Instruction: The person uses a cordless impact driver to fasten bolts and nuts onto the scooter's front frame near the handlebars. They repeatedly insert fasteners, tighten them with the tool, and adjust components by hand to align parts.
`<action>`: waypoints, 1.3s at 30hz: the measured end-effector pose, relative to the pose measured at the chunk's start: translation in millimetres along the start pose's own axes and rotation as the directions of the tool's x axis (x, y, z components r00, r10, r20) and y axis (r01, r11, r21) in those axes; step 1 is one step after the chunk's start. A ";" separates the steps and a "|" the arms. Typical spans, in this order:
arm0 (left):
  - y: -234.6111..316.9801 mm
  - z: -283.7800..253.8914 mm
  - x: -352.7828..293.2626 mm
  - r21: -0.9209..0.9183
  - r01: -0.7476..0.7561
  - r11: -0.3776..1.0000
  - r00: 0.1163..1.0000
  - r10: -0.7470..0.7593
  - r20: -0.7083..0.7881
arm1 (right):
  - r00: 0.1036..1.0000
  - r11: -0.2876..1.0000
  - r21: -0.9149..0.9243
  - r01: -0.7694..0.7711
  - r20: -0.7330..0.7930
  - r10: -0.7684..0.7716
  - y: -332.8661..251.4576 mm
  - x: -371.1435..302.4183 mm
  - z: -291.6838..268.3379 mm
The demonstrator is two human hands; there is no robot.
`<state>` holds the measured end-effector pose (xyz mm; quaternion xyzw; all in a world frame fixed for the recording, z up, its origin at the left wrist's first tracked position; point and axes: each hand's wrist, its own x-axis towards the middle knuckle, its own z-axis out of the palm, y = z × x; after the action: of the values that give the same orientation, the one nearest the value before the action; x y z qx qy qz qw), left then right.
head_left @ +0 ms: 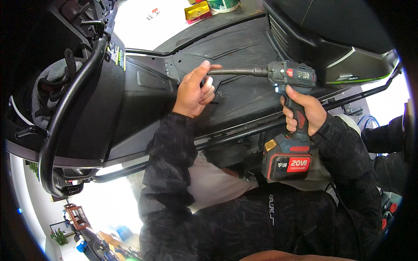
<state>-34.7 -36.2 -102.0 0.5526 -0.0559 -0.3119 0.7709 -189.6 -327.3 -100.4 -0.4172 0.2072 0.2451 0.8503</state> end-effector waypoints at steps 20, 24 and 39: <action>-48.3 -50.9 42.4 0.333 0.081 0.940 0.899 0.076 -0.432 | 0.978 0.996 -0.059 0.060 -0.195 -0.071 7.1 38.0 1.4; -48.9 -44.3 42.2 0.493 0.076 0.867 0.842 0.209 -0.497 | 0.979 0.986 -0.151 0.076 -0.176 -0.102 -2.3 68.2 3.9; 6.2 -42.4 -48.5 -0.275 -0.082 0.958 0.994 0.059 -0.089 | 0.666 -0.461 -0.854 -0.243 0.199 -0.719 -35.9 86.0 35.4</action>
<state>-52.7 26.0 -100.2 0.4483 -0.0001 -0.2666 0.8532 -95.0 -296.8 -106.4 -0.9950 0.0265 -0.0910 0.0317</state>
